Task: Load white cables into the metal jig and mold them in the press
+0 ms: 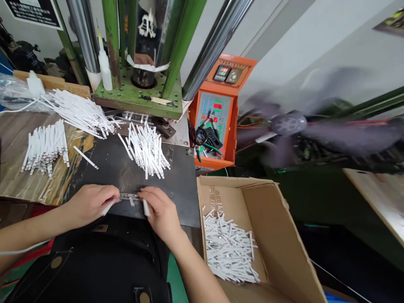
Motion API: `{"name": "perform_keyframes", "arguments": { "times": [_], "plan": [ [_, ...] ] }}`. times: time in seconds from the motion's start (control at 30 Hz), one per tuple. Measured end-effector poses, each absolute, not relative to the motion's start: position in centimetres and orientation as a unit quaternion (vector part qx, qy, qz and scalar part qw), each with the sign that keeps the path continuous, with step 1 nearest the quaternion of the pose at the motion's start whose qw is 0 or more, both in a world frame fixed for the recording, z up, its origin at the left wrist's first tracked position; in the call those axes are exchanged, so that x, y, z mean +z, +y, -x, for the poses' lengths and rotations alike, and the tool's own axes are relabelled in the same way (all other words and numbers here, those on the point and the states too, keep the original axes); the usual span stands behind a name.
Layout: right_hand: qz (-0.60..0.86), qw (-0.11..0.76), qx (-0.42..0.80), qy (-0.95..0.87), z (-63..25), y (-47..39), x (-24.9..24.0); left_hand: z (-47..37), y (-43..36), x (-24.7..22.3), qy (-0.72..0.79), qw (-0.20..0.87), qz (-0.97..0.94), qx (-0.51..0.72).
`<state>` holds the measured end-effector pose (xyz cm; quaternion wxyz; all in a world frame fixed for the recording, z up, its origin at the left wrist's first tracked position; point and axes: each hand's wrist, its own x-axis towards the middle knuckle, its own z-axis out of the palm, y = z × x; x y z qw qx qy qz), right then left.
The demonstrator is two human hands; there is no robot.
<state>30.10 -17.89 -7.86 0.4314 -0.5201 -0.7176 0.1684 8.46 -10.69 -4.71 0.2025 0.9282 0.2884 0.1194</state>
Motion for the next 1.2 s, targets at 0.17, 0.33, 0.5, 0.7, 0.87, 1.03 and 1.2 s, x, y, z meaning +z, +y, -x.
{"name": "perform_keyframes", "arguments": {
  "times": [0.17, 0.33, 0.5, 0.7, 0.87, 1.03, 1.2],
  "plan": [
    [0.497, 0.477, 0.203, -0.696, -30.2, -17.7, -8.6, -8.8, -10.8, -4.6, 0.269, 0.147, -0.949, 0.077],
    [0.463, 0.437, 0.156, -0.755, -29.6, -17.8, -8.8, -8.4, -10.2, -4.5, 0.250, 0.178, -0.950, 0.056],
    [0.437, 0.467, 0.181, -0.747, -29.5, -17.8, -9.5, -5.5, -6.0, -4.5, 0.280, 0.168, -0.942, 0.075],
    [0.464, 0.440, 0.188, -0.745, -29.1, -18.0, -9.5, -4.2, -2.6, -6.0, 0.358, 0.149, -0.922, 0.026],
    [0.491, 0.417, 0.157, -0.748, -29.2, -18.6, -9.8, -3.0, -6.6, -4.8, 0.303, 0.189, -0.929, 0.096],
    [0.491, 0.402, 0.153, -0.757, -29.3, -18.7, -10.4, -0.1, -10.5, -4.1, 0.389, 0.311, -0.821, 0.279],
    [0.513, 0.375, 0.110, -0.764, -29.2, -18.6, -10.3, -1.2, -11.1, -5.3, 0.433, 0.440, -0.679, 0.398]
  ]
}}
